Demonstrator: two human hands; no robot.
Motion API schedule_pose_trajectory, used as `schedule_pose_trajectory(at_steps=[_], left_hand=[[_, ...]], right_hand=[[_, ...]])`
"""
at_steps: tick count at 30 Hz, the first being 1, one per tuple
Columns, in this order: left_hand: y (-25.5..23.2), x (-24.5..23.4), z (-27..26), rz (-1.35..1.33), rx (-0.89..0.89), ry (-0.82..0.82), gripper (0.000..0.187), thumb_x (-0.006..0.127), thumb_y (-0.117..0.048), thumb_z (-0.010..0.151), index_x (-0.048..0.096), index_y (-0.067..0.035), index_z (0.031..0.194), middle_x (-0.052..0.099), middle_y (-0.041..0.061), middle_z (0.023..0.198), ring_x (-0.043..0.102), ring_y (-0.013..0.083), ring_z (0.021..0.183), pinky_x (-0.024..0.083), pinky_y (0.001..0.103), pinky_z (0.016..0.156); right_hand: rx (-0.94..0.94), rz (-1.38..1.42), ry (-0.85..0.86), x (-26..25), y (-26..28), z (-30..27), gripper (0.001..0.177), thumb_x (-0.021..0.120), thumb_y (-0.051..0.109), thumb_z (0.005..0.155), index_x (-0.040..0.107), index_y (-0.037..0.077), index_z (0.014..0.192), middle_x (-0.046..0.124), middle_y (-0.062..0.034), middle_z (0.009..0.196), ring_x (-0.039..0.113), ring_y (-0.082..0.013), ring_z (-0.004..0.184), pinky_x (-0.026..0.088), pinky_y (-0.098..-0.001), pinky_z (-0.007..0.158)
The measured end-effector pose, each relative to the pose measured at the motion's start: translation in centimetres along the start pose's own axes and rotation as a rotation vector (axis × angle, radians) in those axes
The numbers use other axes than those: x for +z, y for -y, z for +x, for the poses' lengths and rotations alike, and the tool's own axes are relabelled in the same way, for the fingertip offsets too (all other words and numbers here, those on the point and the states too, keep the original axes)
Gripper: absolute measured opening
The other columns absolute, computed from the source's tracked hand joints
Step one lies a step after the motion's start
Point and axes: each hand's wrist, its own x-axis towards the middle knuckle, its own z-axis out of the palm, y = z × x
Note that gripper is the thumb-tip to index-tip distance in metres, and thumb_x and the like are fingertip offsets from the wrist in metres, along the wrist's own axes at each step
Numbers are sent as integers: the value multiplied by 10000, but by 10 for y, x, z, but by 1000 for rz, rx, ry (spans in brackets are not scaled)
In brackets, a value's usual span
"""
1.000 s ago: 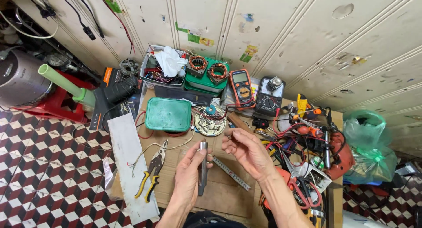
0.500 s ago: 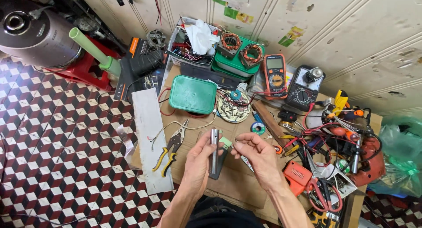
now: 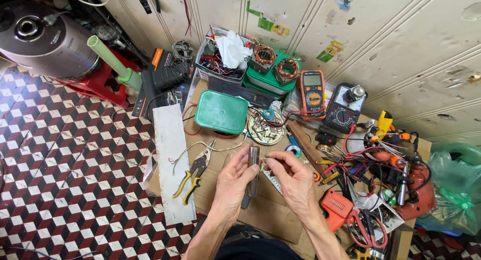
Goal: The recorder uses various tools to inspect and repair a mechanical component.
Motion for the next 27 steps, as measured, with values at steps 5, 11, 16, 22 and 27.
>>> schedule_pose_trajectory(at_steps=[5,11,16,22,27], left_hand=[[-1,6,-2,-15,8,43,677,671,11,862,456,-2,1504,614,132,1408,610,162,1237,475,279,1046],[2,6,-3,-30,9,64,667,677,27,861,470,5,1495,629,133,1375,626,160,1204,494,273,1021],[4,5,-2,-29,2,63,670,684,29,861,474,1,1497,630,137,1345,625,162,1187,497,271,1008],[8,3,-1,-27,3,52,649,703,40,847,506,22,1466,667,126,1299,651,155,1144,535,264,958],[18,0,3,61,66,21,474,738,30,844,603,40,1298,710,135,1175,689,149,1059,557,262,880]], right_hand=[[12,-21,-9,-3,-2,-1,197,696,135,946,756,20,1095,727,-8,829,652,-67,752,538,-222,676],[9,-22,-29,-1,2,-4,197,707,151,943,756,18,1080,714,0,818,644,-61,743,530,-221,663],[55,-1,-58,0,1,-4,203,708,165,938,750,21,1075,718,3,817,650,-59,745,530,-222,662],[43,16,-53,1,-1,-5,203,708,172,942,751,17,1067,714,8,822,632,-52,741,523,-219,656],[68,31,-51,0,-14,-7,198,701,171,953,753,15,1062,694,11,814,597,-53,721,499,-219,637]])
